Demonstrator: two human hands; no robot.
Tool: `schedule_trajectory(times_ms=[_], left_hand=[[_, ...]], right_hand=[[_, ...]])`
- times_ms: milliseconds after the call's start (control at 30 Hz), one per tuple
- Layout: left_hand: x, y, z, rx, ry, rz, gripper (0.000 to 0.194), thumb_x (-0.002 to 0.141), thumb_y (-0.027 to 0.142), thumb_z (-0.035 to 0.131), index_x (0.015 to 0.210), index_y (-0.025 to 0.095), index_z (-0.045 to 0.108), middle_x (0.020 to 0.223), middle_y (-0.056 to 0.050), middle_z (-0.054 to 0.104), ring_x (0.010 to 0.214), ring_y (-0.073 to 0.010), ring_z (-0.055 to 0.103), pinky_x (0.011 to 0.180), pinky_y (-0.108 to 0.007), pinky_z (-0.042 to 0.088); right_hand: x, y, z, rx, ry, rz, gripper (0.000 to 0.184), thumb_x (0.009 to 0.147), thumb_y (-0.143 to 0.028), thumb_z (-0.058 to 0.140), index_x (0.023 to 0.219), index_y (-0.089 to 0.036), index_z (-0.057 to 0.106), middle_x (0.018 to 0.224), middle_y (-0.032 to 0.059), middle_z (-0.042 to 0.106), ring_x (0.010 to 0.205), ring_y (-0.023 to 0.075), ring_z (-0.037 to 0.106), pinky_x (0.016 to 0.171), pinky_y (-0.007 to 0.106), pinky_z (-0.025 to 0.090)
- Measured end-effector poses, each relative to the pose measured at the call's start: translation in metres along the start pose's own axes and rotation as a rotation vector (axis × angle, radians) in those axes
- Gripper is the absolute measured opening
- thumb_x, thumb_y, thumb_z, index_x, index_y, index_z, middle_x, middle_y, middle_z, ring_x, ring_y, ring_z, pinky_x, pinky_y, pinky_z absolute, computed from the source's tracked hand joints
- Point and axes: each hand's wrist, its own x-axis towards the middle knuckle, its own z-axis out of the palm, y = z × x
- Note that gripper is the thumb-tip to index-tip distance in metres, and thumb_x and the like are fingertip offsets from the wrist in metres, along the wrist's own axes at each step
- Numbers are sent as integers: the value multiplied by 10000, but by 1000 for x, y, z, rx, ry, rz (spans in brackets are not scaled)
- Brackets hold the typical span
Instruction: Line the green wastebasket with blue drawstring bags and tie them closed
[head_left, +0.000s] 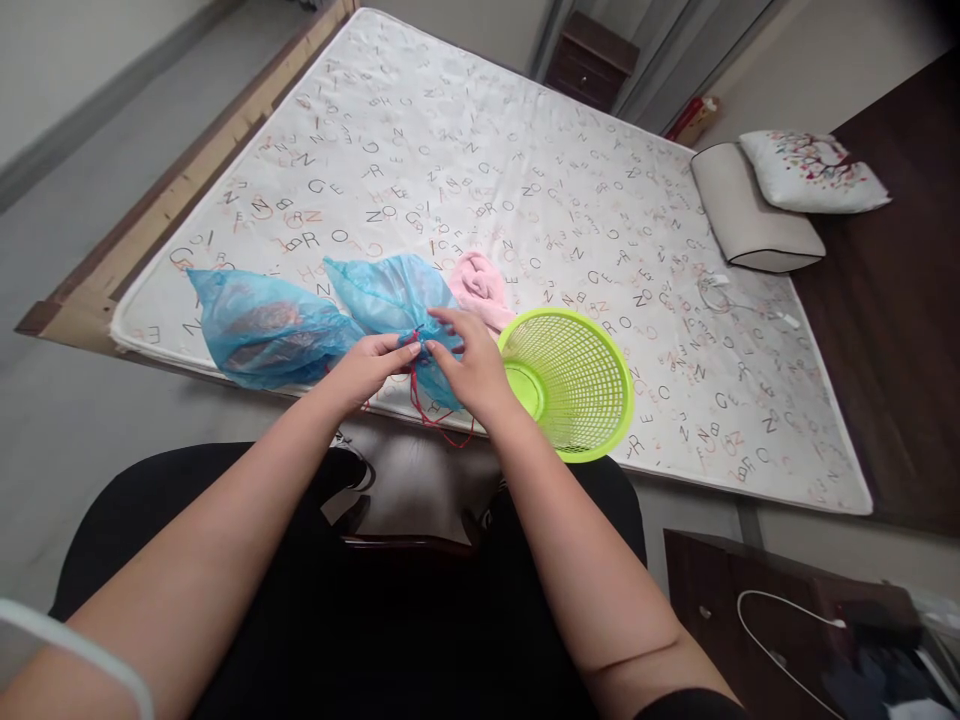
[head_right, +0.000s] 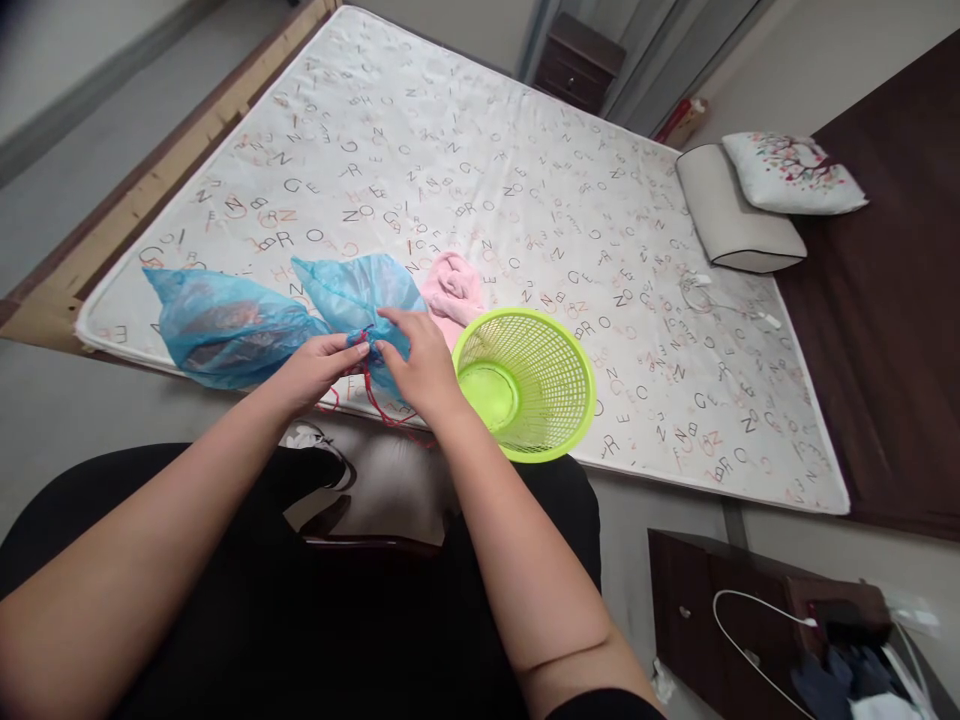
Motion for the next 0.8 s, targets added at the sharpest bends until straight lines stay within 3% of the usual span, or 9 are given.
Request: schedule_trajectory(times_ms=[67, 167, 333, 467, 567, 633, 800], left_hand=[[0, 0, 0, 5, -5, -1, 483, 702, 622, 838, 867, 169, 806, 886, -100, 781, 937, -282, 725, 924, -454, 576], [0, 1, -1, 75, 8, 15, 533, 726, 683, 787, 901, 181, 816, 928, -98, 789, 978, -293, 713, 951, -449, 561], [-1, 3, -2, 242, 88, 61, 539, 737, 703, 759, 912, 198, 825, 964, -74, 794, 970, -285, 696, 935, -403, 543], [1, 1, -4, 223, 153, 90, 481, 760, 633, 765, 941, 191, 821, 953, -67, 788, 923, -260, 684, 893, -373, 537], [1, 0, -5, 190, 163, 110, 399, 743, 555, 802, 884, 183, 801, 856, -45, 756, 812, -214, 663, 795, -322, 532], [1, 0, -4, 196, 145, 127, 354, 722, 516, 826, 819, 180, 773, 784, -25, 718, 747, -186, 637, 731, -294, 516], [-1, 2, -1, 197, 80, 103, 328, 701, 479, 849, 811, 185, 751, 759, -19, 701, 705, -169, 632, 676, -281, 507]], right_hand=[[1, 2, -1, -26, -2, 5, 177, 941, -255, 597, 1084, -233, 699, 1089, 56, 681, 967, 193, 598, 898, 358, 495], [3, 6, -5, -71, 110, 67, 117, 943, -249, 579, 975, -217, 687, 1000, 47, 665, 853, 180, 567, 862, 358, 484], [2, 6, -5, -97, 258, 86, 121, 940, -254, 558, 1008, -224, 654, 1009, 64, 614, 848, 189, 551, 840, 365, 485], [-3, -3, 0, -210, 380, 56, 139, 919, -227, 520, 1037, -235, 593, 1034, 84, 577, 914, 214, 540, 833, 375, 479], [-7, -11, 6, -252, 206, -55, 33, 915, -254, 552, 930, -228, 566, 954, 65, 586, 928, 221, 540, 873, 389, 454], [-8, -13, 11, -196, 72, -67, 106, 935, -321, 583, 903, -221, 569, 918, 48, 601, 903, 207, 548, 859, 372, 448], [-4, -8, 17, 33, -36, 135, 188, 937, -399, 615, 918, -212, 607, 902, 17, 645, 833, 165, 578, 803, 326, 455]])
